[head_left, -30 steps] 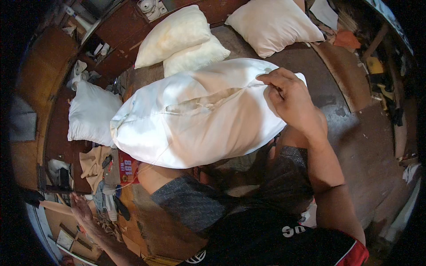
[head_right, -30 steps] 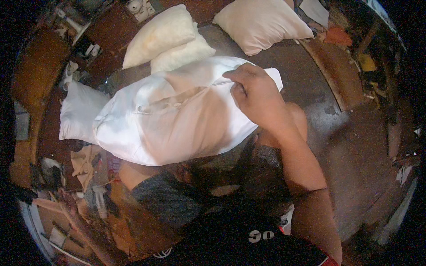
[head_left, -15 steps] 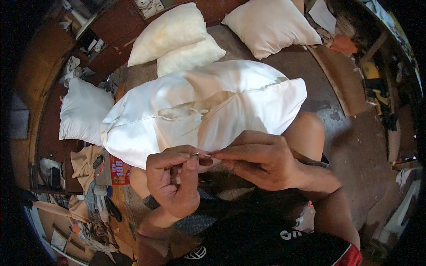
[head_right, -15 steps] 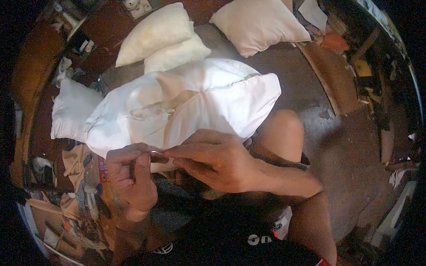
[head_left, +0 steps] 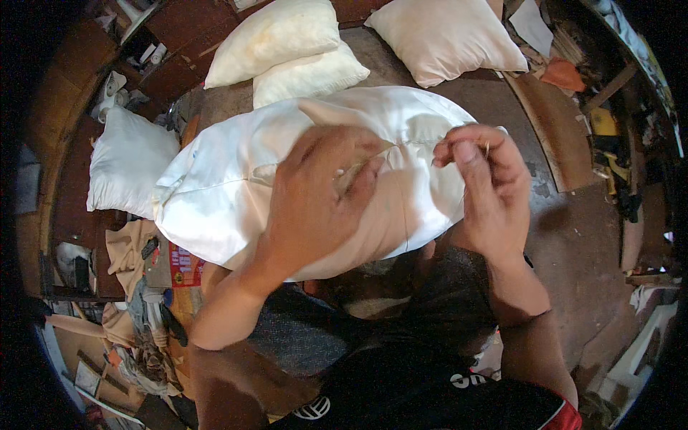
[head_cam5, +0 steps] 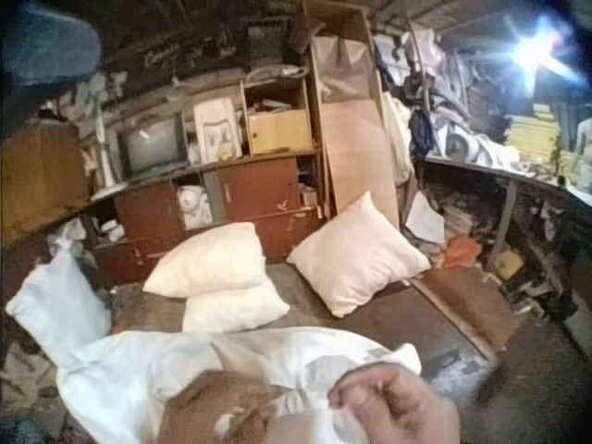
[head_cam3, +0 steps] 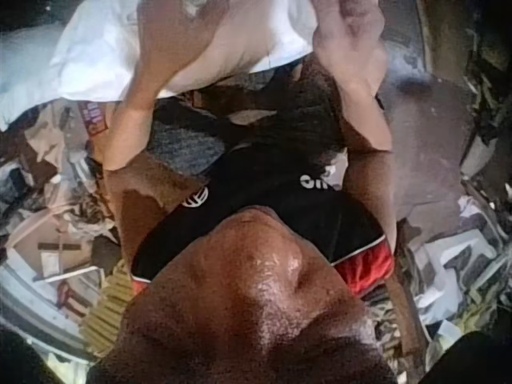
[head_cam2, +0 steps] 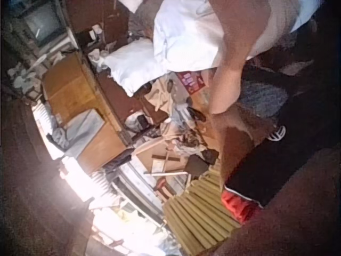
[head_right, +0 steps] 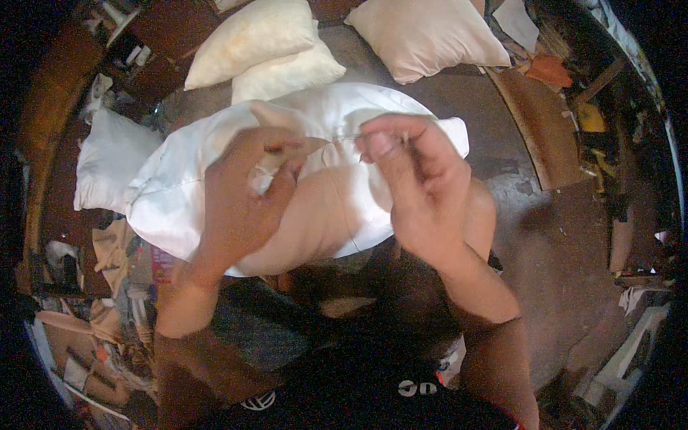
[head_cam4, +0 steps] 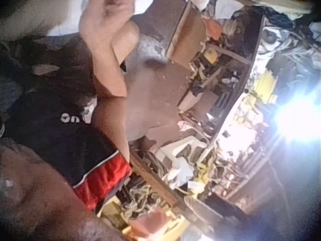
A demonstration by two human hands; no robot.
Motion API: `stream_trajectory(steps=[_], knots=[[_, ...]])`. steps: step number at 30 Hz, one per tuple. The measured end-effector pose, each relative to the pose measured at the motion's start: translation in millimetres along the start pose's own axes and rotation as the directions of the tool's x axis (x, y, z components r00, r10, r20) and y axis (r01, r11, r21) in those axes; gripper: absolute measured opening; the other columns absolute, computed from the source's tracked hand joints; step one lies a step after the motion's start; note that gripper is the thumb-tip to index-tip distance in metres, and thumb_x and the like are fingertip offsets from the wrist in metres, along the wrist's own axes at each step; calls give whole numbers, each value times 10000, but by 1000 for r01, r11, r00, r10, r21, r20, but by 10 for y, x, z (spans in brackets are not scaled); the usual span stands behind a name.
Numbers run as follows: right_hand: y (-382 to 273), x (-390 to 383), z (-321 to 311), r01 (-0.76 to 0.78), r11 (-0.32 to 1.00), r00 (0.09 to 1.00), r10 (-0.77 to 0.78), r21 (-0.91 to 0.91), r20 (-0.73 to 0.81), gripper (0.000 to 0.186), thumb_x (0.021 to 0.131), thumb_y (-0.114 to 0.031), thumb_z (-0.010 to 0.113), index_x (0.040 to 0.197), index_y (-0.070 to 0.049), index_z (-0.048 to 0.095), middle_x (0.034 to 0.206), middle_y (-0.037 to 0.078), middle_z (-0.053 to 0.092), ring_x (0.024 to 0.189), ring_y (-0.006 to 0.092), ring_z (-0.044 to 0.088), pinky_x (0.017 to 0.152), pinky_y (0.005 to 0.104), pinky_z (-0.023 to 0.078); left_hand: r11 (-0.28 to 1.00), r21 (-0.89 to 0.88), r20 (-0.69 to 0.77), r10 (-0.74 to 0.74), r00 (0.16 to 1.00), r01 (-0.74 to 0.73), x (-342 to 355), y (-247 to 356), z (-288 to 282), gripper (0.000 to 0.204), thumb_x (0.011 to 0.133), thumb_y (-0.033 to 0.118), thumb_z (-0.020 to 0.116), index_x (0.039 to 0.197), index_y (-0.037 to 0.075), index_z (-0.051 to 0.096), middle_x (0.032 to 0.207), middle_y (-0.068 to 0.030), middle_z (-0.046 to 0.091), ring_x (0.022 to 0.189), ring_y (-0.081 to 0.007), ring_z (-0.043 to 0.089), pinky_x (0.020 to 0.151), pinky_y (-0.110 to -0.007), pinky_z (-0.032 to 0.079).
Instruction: The person hand-sews the opening of a white pillow using a needle and thread. They repeatedly insert the needle through the fabric and pull the thread to close the seam, working along the edge of the pillow.
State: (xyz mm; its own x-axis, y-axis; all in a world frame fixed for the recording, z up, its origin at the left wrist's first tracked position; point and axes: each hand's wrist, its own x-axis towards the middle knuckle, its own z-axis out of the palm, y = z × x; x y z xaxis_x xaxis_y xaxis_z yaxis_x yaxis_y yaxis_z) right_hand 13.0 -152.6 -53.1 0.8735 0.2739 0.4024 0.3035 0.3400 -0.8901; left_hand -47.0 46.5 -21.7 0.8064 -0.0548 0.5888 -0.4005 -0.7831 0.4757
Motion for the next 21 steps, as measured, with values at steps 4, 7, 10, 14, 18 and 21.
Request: stream_trajectory(steps=[4, 7, 10, 14, 18, 21], knots=[[114, 156, 15, -22, 998, 998, 25, 64, -56, 162, 1034, -94, 575, 1126, 23, 641, 985, 78, 691, 899, 123, 631, 846, 274, 514, 959, 228, -65, 185, 980, -166, 85, -245, 68, 303, 770, 40, 746, 1067, 95, 713, 1108, -101, 676, 1110, -316, 604, 981, -433, 461], [180, 177, 100, -13, 999, 999, 15, 31, -47, 165, 1038, -90, 566, 1129, 32, 628, 999, 80, 683, 918, 127, 623, 852, 270, 499, 938, 296, -58, 208, 976, -182, 6, -340, 188, 299, 755, 75, 788, 1044, 121, 726, 1140, -90, 687, 1149, -317, 611, 1019, -446, 455], [291, 159, 114, 70, 997, 997, -70, -16, 15, 170, 1044, -85, 551, 1128, 44, 621, 1011, 78, 675, 940, 128, 609, 871, 270, 488, 939, 298, -103, 210, 972, -171, -36, -406, 253, 252, 748, 76, 789, 991, 118, 736, 1135, -81, 688, 1143, -314, 616, 1006, -436, 460], [332, 125, 148, 56, 996, 998, -54, -70, 24, 177, 1051, -83, 533, 1127, 53, 616, 1022, 82, 676, 958, 125, 601, 893, 270, 480, 935, 319, -108, 201, 974, -158, -83, -407, 244, 215, 749, 65, 781, 955, 110, 735, 1130, -74, 691, 1134, -311, 622, 992, -431, 465], [341, 112, 159, 71, 991, 997, -66, -116, 49, 183, 1054, -77, 524, 1142, 58, 612, 1052, 92, 684, 979, 125, 614, 911, 270, 486, 935, 311, -131, 219, 967, -170, -97, -425, 238, 212, 745, 46, 771, 947, 100, 730, 1120, -81, 693, 1118, -309, 629, 980, -427, 474], [353, 103, 171, 77, 992, 996, -72, -103, 49, 185, 1053, -70, 523, 1149, 61, 612, 1063, 95, 688, 993, 125, 620, 920, 267, 488, 941, 291, -141, 222, 965, -174, -95, -432, 240, 221, 738, 31, 764, 947, 93, 728, 1117, -87, 694, 1108, -310, 634, 970, -427, 483]])
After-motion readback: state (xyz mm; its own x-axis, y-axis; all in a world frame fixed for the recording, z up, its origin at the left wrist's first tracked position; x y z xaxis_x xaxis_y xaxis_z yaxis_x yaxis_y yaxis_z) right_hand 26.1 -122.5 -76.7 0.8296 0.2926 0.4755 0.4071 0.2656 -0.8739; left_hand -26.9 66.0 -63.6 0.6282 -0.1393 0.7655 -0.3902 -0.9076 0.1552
